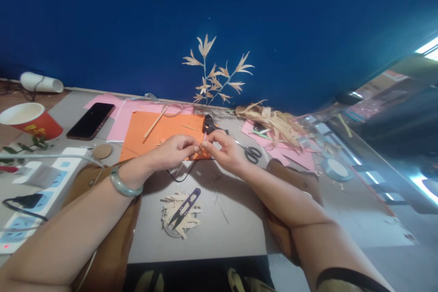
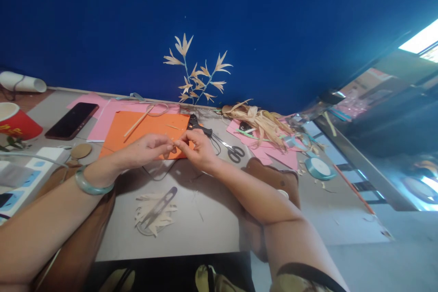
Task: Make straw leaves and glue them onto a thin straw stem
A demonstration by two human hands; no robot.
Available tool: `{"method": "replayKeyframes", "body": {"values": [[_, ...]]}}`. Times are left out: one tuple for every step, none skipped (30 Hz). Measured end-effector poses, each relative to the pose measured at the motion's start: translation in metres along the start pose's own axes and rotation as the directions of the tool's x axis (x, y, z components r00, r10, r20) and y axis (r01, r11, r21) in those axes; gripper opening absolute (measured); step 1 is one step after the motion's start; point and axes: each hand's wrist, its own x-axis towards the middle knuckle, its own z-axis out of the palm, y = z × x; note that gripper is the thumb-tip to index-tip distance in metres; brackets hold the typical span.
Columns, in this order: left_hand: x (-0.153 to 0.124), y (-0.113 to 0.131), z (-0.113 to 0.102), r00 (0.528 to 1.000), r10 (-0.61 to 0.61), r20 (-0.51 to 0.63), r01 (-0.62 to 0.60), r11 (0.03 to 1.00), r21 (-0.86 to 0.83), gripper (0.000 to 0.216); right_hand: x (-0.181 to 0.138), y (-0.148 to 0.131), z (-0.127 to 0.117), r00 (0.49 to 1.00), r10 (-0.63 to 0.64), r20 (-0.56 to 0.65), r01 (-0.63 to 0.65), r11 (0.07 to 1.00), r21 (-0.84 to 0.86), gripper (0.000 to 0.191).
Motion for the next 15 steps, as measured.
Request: {"method": "replayKeyframes", "body": {"values": [[0.0, 0.0, -0.001, 1.0, -0.015, 0.012, 0.015, 1.0, -0.015, 0.027, 0.0, 0.001, 0.0, 1.0, 0.009, -0.011, -0.009, 1.0, 0.01, 0.035], [0.0, 0.0, -0.001, 0.999, -0.034, 0.027, 0.035, 0.999, -0.035, 0.027, 0.001, 0.003, 0.001, 0.999, 0.023, -0.028, -0.022, 0.999, 0.033, 0.035], [0.0, 0.0, -0.002, 0.998, -0.05, 0.04, 0.053, 0.997, -0.059, 0.027, 0.001, 0.006, 0.001, 0.998, 0.042, -0.047, -0.038, 0.997, 0.07, 0.035], [0.0, 0.0, -0.003, 0.997, -0.063, 0.048, 0.067, 0.994, -0.09, 0.027, 0.001, 0.009, 0.002, 0.996, 0.064, -0.065, -0.056, 0.991, 0.118, 0.035], [0.0, -0.001, -0.004, 0.996, -0.07, 0.05, 0.076, 0.989, -0.128, 0.027, 0.002, 0.012, 0.003, 0.993, 0.087, -0.079, -0.073, 0.983, 0.17, 0.035], [0.0, -0.002, -0.005, 0.996, -0.074, 0.047, 0.082, 0.981, -0.174, 0.026, 0.002, 0.014, 0.003, 0.99, 0.108, -0.09, -0.087, 0.972, 0.219, 0.035], [0.0, -0.002, -0.006, 0.996, -0.078, 0.042, 0.086, 0.97, -0.225, 0.025, 0.002, 0.017, 0.004, 0.987, 0.126, -0.1, -0.097, 0.961, 0.259, 0.035], [0.0, -0.002, -0.007, 0.995, -0.086, 0.041, 0.094, 0.956, -0.277, 0.024, 0.002, 0.018, 0.005, 0.983, 0.141, -0.114, -0.103, 0.952, 0.287, 0.035], [0.0, -0.002, -0.007, 0.994, -0.101, 0.042, 0.109, 0.939, -0.327, 0.023, 0.001, 0.019, 0.005, 0.98, 0.15, -0.132, -0.105, 0.948, 0.302, 0.034], [-0.001, -0.002, -0.007, 0.991, -0.122, 0.045, 0.13, 0.919, -0.371, 0.022, 0.001, 0.019, 0.005, 0.976, 0.153, -0.158, -0.1, 0.948, 0.303, 0.034], [-0.002, -0.001, -0.008, 0.988, -0.144, 0.05, 0.152, 0.9, -0.408, 0.021, 0.0, 0.017, 0.005, 0.971, 0.144, -0.19, -0.086, 0.954, 0.288, 0.032], [-0.002, 0.0, -0.008, 0.985, -0.164, 0.056, 0.172, 0.88, -0.442, 0.02, -0.001, 0.015, 0.005, 0.968, 0.117, -0.222, -0.059, 0.965, 0.254, 0.03], [-0.003, 0.0, -0.008, 0.982, -0.18, 0.06, 0.186, 0.86, -0.475, 0.02, -0.002, 0.012, 0.005, 0.966, 0.069, -0.25, -0.018, 0.979, 0.201, 0.028], [-0.003, 0.0, -0.008, 0.98, -0.19, 0.062, 0.195, 0.84, -0.506, 0.021, -0.003, 0.009, 0.004, 0.965, -0.001, -0.263, 0.036, 0.991, 0.129, 0.025], [-0.003, -0.001, -0.008, 0.979, -0.193, 0.061, 0.195, 0.822, -0.535, 0.022, -0.003, 0.006, 0.003, 0.962, -0.082, -0.259, 0.096, 0.994, 0.043, 0.022]]}}
